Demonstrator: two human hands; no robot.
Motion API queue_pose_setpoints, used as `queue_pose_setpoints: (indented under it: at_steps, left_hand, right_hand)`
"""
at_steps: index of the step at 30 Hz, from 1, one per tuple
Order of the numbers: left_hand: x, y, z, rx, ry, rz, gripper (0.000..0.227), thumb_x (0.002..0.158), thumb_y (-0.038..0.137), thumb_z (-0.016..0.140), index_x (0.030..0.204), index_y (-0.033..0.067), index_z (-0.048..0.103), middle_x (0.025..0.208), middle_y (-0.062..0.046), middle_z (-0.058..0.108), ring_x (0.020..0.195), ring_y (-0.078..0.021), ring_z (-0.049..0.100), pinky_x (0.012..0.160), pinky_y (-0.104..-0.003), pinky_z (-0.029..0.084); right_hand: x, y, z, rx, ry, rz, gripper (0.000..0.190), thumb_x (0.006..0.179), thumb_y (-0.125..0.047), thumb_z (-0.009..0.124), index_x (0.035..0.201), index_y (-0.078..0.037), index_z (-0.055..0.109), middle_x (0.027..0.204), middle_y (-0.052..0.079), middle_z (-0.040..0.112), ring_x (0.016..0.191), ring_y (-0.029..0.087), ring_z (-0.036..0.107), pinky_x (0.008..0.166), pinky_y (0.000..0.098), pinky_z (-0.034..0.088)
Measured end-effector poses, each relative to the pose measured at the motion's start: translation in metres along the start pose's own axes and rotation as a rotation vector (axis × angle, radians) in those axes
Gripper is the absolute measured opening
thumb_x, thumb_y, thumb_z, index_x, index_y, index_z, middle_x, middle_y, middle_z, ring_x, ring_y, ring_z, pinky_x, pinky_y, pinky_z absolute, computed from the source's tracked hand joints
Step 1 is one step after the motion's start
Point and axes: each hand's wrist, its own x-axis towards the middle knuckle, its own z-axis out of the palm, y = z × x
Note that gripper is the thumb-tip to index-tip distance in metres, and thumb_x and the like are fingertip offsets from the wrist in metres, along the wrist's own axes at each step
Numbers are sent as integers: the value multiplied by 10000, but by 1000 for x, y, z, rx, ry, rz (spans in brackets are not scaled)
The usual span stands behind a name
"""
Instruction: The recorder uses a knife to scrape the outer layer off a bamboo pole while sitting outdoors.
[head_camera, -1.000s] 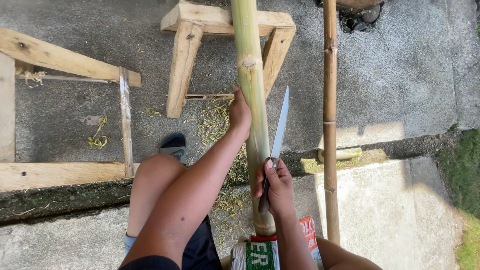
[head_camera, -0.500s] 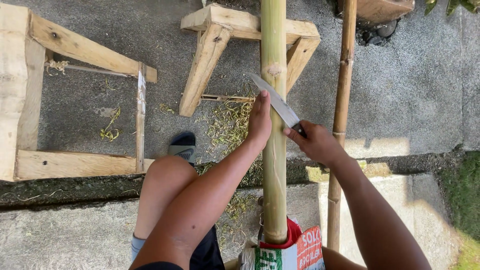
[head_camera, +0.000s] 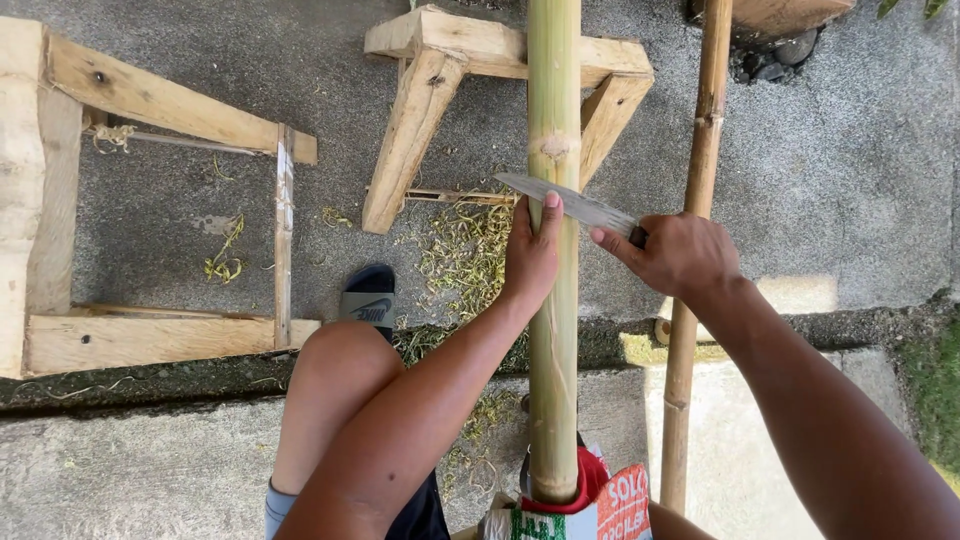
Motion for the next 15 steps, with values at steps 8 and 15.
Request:
queue_pose_setpoints:
  at_steps: [8, 15]
  left_hand:
    - [29, -30, 0, 35, 49, -167, 707, 1092, 638, 375, 1229, -32, 554, 955, -126, 618, 751, -148, 629, 618, -316, 561]
    - [-9, -8, -2, 15, 14, -16, 681, 1011, 657, 295, 1374, 110, 475, 1024, -79, 632, 830, -118, 647, 684, -296, 579]
  right_hand:
    - [16, -13, -14, 57, 6, -2, 846, 917, -865, 337, 684, -106, 630, 526, -46, 378, 468, 119, 409, 448, 361, 405]
    - [-8, -13, -2, -56, 1, -53, 822, 881, -872, 298, 679, -150, 636, 500, -61, 406, 449, 89, 430, 451, 343, 437]
